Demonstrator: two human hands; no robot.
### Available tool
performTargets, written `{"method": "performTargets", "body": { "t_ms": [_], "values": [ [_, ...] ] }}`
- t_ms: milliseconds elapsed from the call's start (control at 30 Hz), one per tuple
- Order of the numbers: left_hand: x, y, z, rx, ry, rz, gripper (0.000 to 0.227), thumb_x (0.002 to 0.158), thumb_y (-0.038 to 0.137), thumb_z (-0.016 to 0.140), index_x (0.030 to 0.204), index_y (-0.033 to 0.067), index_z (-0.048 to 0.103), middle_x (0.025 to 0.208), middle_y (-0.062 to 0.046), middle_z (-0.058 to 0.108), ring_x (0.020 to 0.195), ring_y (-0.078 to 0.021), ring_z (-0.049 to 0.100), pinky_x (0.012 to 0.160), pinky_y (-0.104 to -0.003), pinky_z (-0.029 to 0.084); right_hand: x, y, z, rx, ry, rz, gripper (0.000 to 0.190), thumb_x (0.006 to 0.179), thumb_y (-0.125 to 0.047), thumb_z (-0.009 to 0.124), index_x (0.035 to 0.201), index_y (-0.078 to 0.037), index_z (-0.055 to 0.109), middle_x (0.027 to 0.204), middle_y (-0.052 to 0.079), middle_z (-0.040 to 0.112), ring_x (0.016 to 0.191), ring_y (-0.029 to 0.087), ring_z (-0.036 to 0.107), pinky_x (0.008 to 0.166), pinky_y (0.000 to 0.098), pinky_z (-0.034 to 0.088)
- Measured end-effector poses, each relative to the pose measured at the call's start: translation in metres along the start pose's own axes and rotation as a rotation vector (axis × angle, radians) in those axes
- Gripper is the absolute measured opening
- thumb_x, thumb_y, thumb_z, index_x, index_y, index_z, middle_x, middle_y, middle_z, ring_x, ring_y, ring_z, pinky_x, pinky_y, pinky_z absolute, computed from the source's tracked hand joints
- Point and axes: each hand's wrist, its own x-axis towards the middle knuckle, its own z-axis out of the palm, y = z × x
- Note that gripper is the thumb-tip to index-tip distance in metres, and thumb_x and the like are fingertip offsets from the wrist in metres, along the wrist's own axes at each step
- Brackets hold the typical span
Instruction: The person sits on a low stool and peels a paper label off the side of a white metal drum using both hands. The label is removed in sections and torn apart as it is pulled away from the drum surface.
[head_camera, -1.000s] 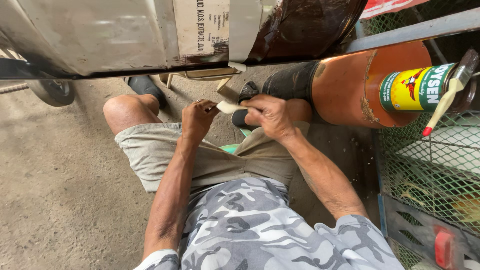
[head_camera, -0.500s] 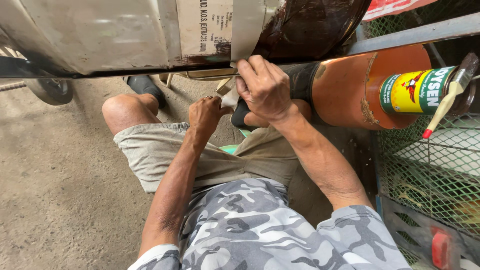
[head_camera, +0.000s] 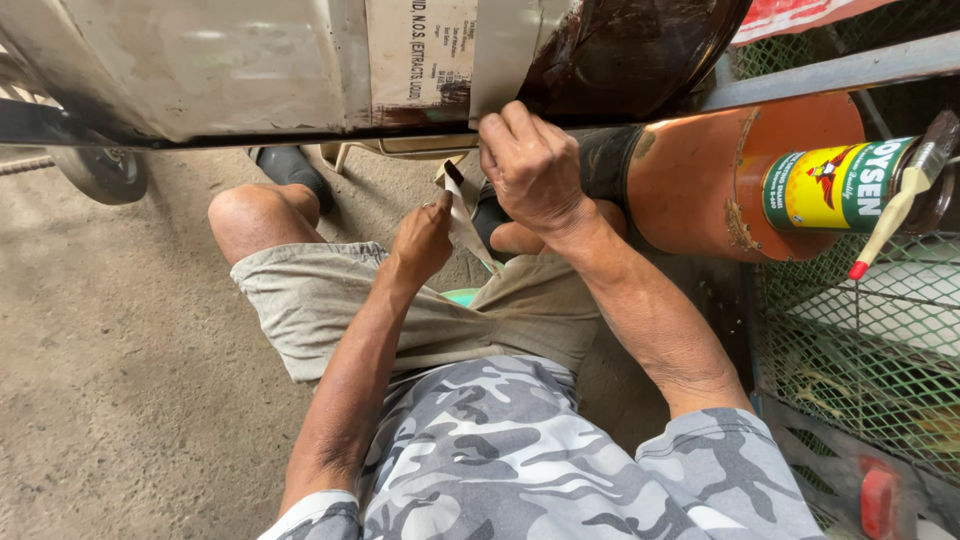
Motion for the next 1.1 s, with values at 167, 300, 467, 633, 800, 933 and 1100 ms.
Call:
{"method": "performTargets", "body": {
  "t_ms": [167, 300, 467, 633, 800, 933, 1100],
  "values": [
    [-0.007, 0.004, -0.004, 0.036, 0.124, 0.027, 0.013, 0.099, 0.013, 0.063, 0.108, 0.0069, 0.070, 0.084, -0.021, 0.073, 0.077, -0.0406, 0.071, 0.067, -0.050, 0.056, -0.002, -0.002, 0.004, -0.009, 0.042, -0.021, 0.016, 0.084, -0.004, 0.073, 0.094, -0.003, 0.061, 0.084, 0.008, 0.056, 0.065, 0.020, 0.065, 0.057, 0.0326, 0.056],
    [-0.010, 0.013, -0.011, 0.024, 0.279, -0.012, 0.014, 0.095, 0.026, 0.070, 0.099, 0.0133, 0.072, 0.081, -0.015, 0.075, 0.072, -0.0359, 0.073, 0.064, -0.048, 0.056, -0.002, -0.001, 0.003, -0.013, 0.061, 0.009, 0.019, 0.085, -0.002, 0.073, 0.098, -0.004, 0.060, 0.086, 0.008, 0.055, 0.067, 0.020, 0.066, 0.058, 0.0328, 0.057],
    [-0.006, 0.017, -0.009, -0.012, 0.410, -0.044, 0.024, 0.094, 0.031, 0.072, 0.102, 0.0078, 0.069, 0.079, -0.016, 0.073, 0.069, -0.0375, 0.071, 0.060, -0.049, 0.054, -0.003, -0.002, 0.002, -0.007, 0.060, 0.026, 0.021, 0.083, -0.002, 0.073, 0.100, -0.003, 0.060, 0.086, 0.008, 0.055, 0.066, 0.021, 0.066, 0.057, 0.0333, 0.056],
    [-0.013, 0.011, -0.006, -0.057, 0.377, 0.087, 0.018, 0.101, 0.014, 0.061, 0.115, 0.0071, 0.070, 0.083, -0.020, 0.072, 0.068, -0.0376, 0.071, 0.060, -0.049, 0.054, 0.000, 0.000, 0.007, -0.002, 0.046, 0.002, 0.017, 0.086, -0.001, 0.073, 0.090, -0.007, 0.058, 0.082, 0.005, 0.055, 0.066, 0.018, 0.066, 0.056, 0.0315, 0.056],
    [-0.037, 0.037, -0.045, -0.009, 0.359, 0.067, 0.020, 0.098, 0.014, 0.063, 0.115, 0.0106, 0.073, 0.079, -0.021, 0.072, 0.065, -0.0374, 0.070, 0.059, -0.048, 0.055, 0.001, -0.003, 0.006, -0.008, 0.006, 0.025, 0.016, 0.081, 0.003, 0.070, 0.084, -0.007, 0.058, 0.078, 0.006, 0.054, 0.063, 0.019, 0.065, 0.054, 0.0330, 0.054],
    [-0.073, 0.077, -0.113, -0.084, 0.527, 0.125, 0.019, 0.100, 0.011, 0.065, 0.116, 0.0131, 0.074, 0.073, -0.017, 0.070, 0.061, -0.0321, 0.069, 0.055, -0.045, 0.053, -0.006, -0.010, -0.005, 0.061, 0.085, 0.020, 0.016, 0.087, 0.000, 0.071, 0.100, -0.004, 0.061, 0.085, 0.007, 0.057, 0.071, 0.022, 0.068, 0.059, 0.0340, 0.055],
    [-0.079, 0.120, -0.197, 0.104, 0.845, 0.427, 0.021, 0.105, 0.002, 0.069, 0.126, 0.0031, 0.068, 0.104, -0.010, 0.071, 0.092, -0.0275, 0.064, 0.082, -0.041, 0.051, -0.001, -0.007, -0.010, 0.017, 0.028, 0.029, 0.017, 0.087, 0.000, 0.071, 0.102, -0.003, 0.062, 0.084, 0.008, 0.057, 0.066, 0.021, 0.066, 0.057, 0.0340, 0.055]
  ]
}}
